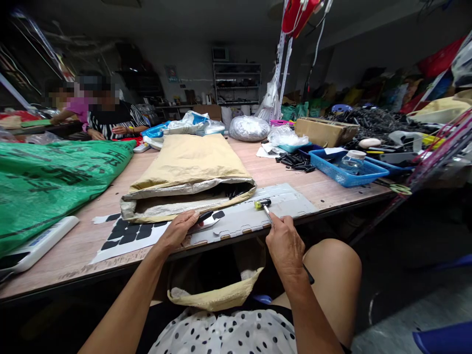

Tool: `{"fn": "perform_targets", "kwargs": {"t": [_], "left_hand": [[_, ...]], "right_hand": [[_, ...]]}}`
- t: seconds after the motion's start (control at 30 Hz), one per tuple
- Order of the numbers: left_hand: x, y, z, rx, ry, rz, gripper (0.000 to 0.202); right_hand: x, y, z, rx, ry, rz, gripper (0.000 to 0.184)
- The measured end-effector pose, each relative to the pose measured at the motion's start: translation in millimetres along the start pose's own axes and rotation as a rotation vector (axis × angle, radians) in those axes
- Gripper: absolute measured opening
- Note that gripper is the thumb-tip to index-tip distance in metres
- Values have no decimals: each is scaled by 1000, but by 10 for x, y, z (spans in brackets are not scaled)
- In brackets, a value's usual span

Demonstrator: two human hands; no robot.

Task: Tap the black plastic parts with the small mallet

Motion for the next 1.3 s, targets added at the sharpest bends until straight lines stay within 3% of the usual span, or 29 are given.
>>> {"fn": "perform_targets", "kwargs": {"t": [0.37,0.5,0.6,0.67,0.77,0.83,0.9,1.0,1.1,1.17,1.23,1.3], "left_hand": [[49,36,-112,-51,-36,-58,51],[391,-24,-362,-62,-108,-96,43],[747,-293,-495,-106,-166,16,34],[908,-554,-421,-197,-142,108,33],[973,-913,-52,-362,26,199,31],[969,-1068,199,-408,154,258,26],[977,-1128,276,-396,196,318,22],[978,-1018,17,-324,108,396,19],[791,-690,-408,-201,11,414,30],[468,-335,-578,-176,3,241,39],[69,65,-513,-351,164,-51,37],[-287,295,-384,-427,274,-159,27]], "right_hand": [[-6,0,0,24,-3,45,41],[-14,-10,-5,7,3,64,42],[-15,-5,-1,1,1,73,42],[-14,1,0,-2,-2,71,43],[-15,2,-3,-12,0,61,42],[-16,-3,-8,-21,1,58,42],[-16,-7,-10,-32,2,60,42],[-12,0,-8,-33,0,58,43],[-9,5,-6,-28,0,54,42],[-11,-5,-9,-33,3,55,42],[-13,-19,-19,-44,5,53,42],[-16,-32,-32,-54,8,49,42]]}}
Point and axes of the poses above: each hand's wrist, its own x-axis away from the middle knuckle, its own y-axis out of the back of the hand, z = x × y, the point moved 7 cm from there along -x, towards the middle knuckle, and after that the axes turned 12 degrees about y, right-handed, at the moved point
